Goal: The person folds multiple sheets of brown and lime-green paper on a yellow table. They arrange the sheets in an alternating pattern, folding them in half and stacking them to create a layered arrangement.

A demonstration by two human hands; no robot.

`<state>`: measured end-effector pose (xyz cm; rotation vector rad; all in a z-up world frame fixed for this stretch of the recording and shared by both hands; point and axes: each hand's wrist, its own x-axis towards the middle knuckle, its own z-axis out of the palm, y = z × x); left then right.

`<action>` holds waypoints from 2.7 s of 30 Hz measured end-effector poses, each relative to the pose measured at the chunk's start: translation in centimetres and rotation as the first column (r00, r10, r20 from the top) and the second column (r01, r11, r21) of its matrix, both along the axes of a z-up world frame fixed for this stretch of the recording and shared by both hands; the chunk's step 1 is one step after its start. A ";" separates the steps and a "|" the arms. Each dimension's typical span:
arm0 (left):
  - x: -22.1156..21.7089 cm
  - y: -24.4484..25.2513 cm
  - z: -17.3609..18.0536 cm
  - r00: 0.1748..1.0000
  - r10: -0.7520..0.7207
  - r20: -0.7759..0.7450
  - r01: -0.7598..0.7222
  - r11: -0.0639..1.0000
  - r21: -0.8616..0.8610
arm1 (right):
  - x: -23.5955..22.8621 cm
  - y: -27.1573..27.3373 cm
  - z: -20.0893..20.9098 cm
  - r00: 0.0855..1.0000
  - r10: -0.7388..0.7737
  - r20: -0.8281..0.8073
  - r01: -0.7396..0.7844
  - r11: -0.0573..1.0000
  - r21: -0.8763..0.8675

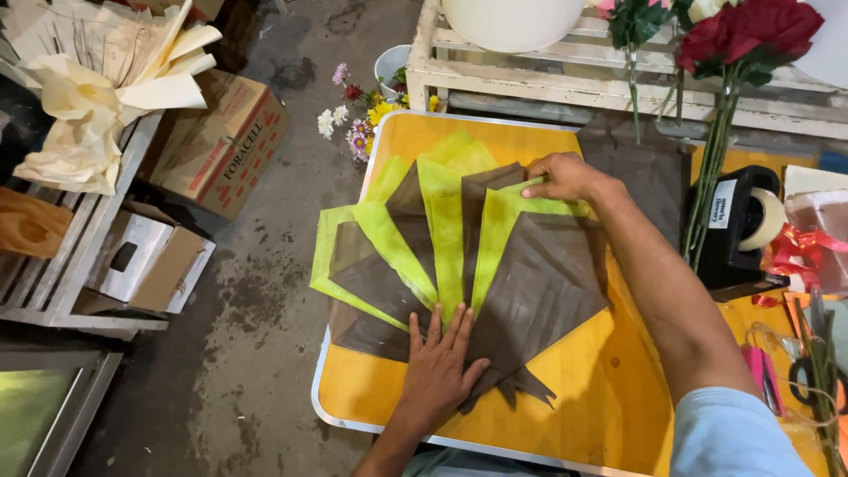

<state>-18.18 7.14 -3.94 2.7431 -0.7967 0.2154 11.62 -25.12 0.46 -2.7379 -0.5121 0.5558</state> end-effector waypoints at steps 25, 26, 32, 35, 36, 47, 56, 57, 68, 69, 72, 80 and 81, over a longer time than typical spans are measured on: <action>0.2 0.1 0.9 0.999 -0.034 -0.036 0.032 0.998 -0.055 | 0.8 -3.8 -2.0 0.968 -0.252 0.004 0.250 0.964 0.092; 0.1 0.1 1.1 0.998 -0.035 -0.060 0.032 0.998 -0.050 | 1.0 -4.0 -2.5 0.972 -0.231 0.035 0.227 0.970 0.088; -0.1 0.1 1.1 0.998 -0.028 -0.051 0.025 0.998 -0.060 | -1.9 -3.1 -2.6 0.859 -0.173 0.481 0.216 0.976 -0.035; 0.1 0.1 0.5 0.997 -0.026 -0.077 0.021 0.998 -0.061 | -9.0 1.3 -2.0 0.621 -0.195 0.759 0.120 0.981 0.153; -0.1 0.1 0.1 0.995 -0.024 -0.098 0.018 0.998 -0.056 | -12.2 3.2 -1.9 0.569 -0.293 0.768 0.013 0.937 0.349; -2.0 -1.7 -0.3 0.986 0.165 0.017 -0.164 0.985 -0.059 | -21.0 11.1 -5.5 0.947 -0.063 0.315 0.015 0.988 0.154; -3.0 -2.9 -0.4 0.956 0.292 0.028 -0.286 0.949 -0.135 | -19.0 9.5 -4.9 0.811 -0.076 0.580 -0.022 0.987 0.159; -3.0 -3.0 -0.6 0.954 0.293 0.068 -0.282 0.949 -0.138 | -18.9 9.1 -4.3 0.694 -0.203 0.691 0.106 0.978 0.181; -3.2 -3.2 -0.3 0.946 0.320 0.058 -0.307 0.937 -0.165 | -14.5 -2.0 -11.2 0.665 -0.661 0.348 0.507 0.742 0.439; -3.2 -3.2 -0.3 0.947 0.318 0.044 -0.308 0.938 -0.158 | -14.3 -2.1 -11.3 0.665 -0.683 0.303 0.505 0.709 0.492; -3.3 -3.0 0.3 0.953 0.302 -0.001 -0.298 0.941 -0.161 | -15.9 -2.0 -9.6 0.634 -0.684 0.361 0.462 0.709 0.533; -3.2 -2.8 0.5 0.960 0.280 -0.025 -0.281 0.950 -0.136 | -18.6 2.4 -3.1 0.651 -0.733 0.195 0.626 0.664 0.408; -3.2 -2.8 0.5 0.960 0.277 -0.033 -0.279 0.951 -0.132 | -18.4 2.3 -3.2 0.596 -0.788 0.153 0.687 0.600 0.409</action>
